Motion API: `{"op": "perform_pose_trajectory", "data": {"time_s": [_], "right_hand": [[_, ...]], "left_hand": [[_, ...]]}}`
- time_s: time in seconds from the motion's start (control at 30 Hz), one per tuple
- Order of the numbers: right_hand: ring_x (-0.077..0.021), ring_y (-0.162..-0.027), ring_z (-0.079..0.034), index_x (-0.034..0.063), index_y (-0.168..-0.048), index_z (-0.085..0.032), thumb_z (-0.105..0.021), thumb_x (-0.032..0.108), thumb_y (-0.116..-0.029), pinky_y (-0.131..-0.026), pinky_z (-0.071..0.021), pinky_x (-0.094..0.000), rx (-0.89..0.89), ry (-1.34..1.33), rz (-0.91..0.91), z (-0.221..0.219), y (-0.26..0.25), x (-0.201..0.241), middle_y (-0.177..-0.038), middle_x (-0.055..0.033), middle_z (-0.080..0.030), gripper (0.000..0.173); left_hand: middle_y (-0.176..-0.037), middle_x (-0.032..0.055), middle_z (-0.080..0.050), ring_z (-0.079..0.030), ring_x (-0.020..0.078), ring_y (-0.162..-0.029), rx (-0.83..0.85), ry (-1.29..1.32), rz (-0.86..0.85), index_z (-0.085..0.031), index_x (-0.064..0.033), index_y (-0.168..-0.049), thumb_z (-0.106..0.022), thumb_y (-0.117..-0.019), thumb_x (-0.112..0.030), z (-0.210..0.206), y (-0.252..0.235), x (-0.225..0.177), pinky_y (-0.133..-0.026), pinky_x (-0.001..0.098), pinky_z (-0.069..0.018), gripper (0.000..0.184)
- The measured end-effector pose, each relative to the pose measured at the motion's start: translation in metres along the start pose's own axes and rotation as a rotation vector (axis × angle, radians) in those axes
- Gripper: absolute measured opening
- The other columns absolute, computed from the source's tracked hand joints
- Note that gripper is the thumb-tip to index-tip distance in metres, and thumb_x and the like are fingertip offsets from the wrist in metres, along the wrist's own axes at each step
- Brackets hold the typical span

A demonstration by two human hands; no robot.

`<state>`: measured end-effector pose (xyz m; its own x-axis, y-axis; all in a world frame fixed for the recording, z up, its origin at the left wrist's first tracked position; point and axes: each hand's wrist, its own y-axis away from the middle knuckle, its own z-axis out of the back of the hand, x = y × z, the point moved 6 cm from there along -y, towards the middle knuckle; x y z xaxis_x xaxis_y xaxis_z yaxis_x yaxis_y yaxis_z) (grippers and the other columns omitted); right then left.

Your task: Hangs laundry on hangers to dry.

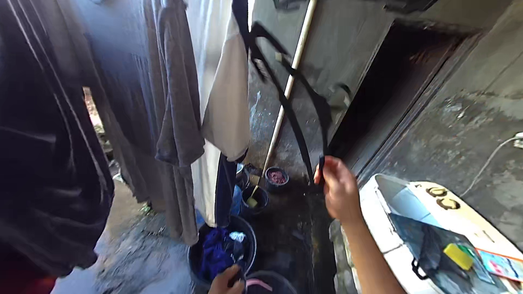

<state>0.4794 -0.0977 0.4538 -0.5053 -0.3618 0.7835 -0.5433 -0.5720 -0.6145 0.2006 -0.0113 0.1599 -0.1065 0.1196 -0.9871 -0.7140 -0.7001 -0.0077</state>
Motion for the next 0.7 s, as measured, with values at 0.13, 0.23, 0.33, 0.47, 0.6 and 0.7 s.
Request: {"op": "perform_pose_trajectory", "data": {"time_s": [0.13, 0.23, 0.33, 0.47, 0.6, 0.7], "right_hand": [[-0.0193, -0.094, -0.072, 0.0041, -0.13, -0.059, -0.045, -0.003, -0.0999, -0.092, -0.0614, -0.0439, -0.101, -0.62, -0.342, -0.016, 0.162, -0.1, -0.105, -0.0053, -0.071, 0.034], [-0.0147, -0.097, -0.071, 0.0115, -0.121, -0.071, -0.053, 0.005, -0.1028, -0.09, -0.0609, -0.0366, -0.136, -0.739, -0.431, -0.028, 0.233, -0.122, -0.107, -0.0031, -0.074, 0.027], [-0.0157, -0.099, -0.071, 0.0138, -0.113, -0.072, -0.056, 0.007, -0.1019, -0.09, -0.0611, -0.0382, -0.193, -0.712, -0.426, -0.032, 0.266, -0.128, -0.106, -0.0024, -0.074, 0.021], [-0.0148, -0.106, -0.069, 0.0006, -0.109, -0.072, -0.057, 0.008, -0.1019, -0.096, -0.0574, -0.0345, -0.164, -0.242, -0.226, -0.024, 0.28, -0.14, -0.109, -0.0076, -0.073, 0.018], [-0.0272, -0.106, -0.069, -0.0005, -0.103, -0.077, -0.059, 0.004, -0.0965, -0.099, -0.053, -0.0434, -0.117, 0.323, -0.152, -0.001, 0.302, -0.16, -0.101, -0.0115, -0.076, 0.019], [-0.0324, -0.108, -0.068, -0.001, -0.105, -0.077, -0.058, -0.002, -0.0938, -0.1, -0.0534, -0.0459, -0.123, 0.475, -0.178, 0.03, 0.316, -0.17, -0.107, -0.0144, -0.075, 0.022]], "left_hand": [[-0.093, -0.0008, -0.071, -0.066, 0.0078, -0.084, 0.06, 0.077, -0.077, -0.073, -0.0088, -0.104, -0.062, -0.0978, -0.032, -0.014, -0.01, -0.033, -0.078, 0.0325, -0.0576, 0.026], [-0.091, -0.0036, -0.069, -0.064, 0.0049, -0.085, 0.135, 0.133, -0.155, -0.072, -0.0085, -0.102, -0.055, -0.1024, -0.038, -0.028, -0.018, -0.067, -0.079, 0.0299, -0.0559, 0.034], [-0.104, -0.0006, -0.073, -0.068, 0.0073, -0.095, 0.224, 0.227, -0.227, -0.072, -0.0067, -0.114, -0.054, -0.1023, -0.051, -0.046, -0.02, -0.097, -0.086, 0.0312, -0.0577, 0.049], [-0.115, 0.0004, -0.073, -0.069, 0.008, -0.101, 0.362, 0.323, -0.346, -0.068, -0.0091, -0.126, -0.067, -0.0921, -0.058, -0.073, -0.019, -0.138, -0.088, 0.0288, -0.0584, 0.06], [-0.119, -0.001, -0.073, -0.069, 0.0094, -0.104, 0.375, 0.38, -0.441, -0.068, -0.0162, -0.128, -0.081, -0.0814, -0.054, -0.084, -0.018, -0.165, -0.09, 0.0288, -0.059, 0.061], [-0.104, -0.003, -0.075, -0.071, 0.0069, -0.092, 0.283, 0.315, -0.451, -0.074, -0.0166, -0.114, -0.071, -0.0962, -0.037, -0.091, -0.021, -0.173, -0.084, 0.0265, -0.06, 0.028]]}}
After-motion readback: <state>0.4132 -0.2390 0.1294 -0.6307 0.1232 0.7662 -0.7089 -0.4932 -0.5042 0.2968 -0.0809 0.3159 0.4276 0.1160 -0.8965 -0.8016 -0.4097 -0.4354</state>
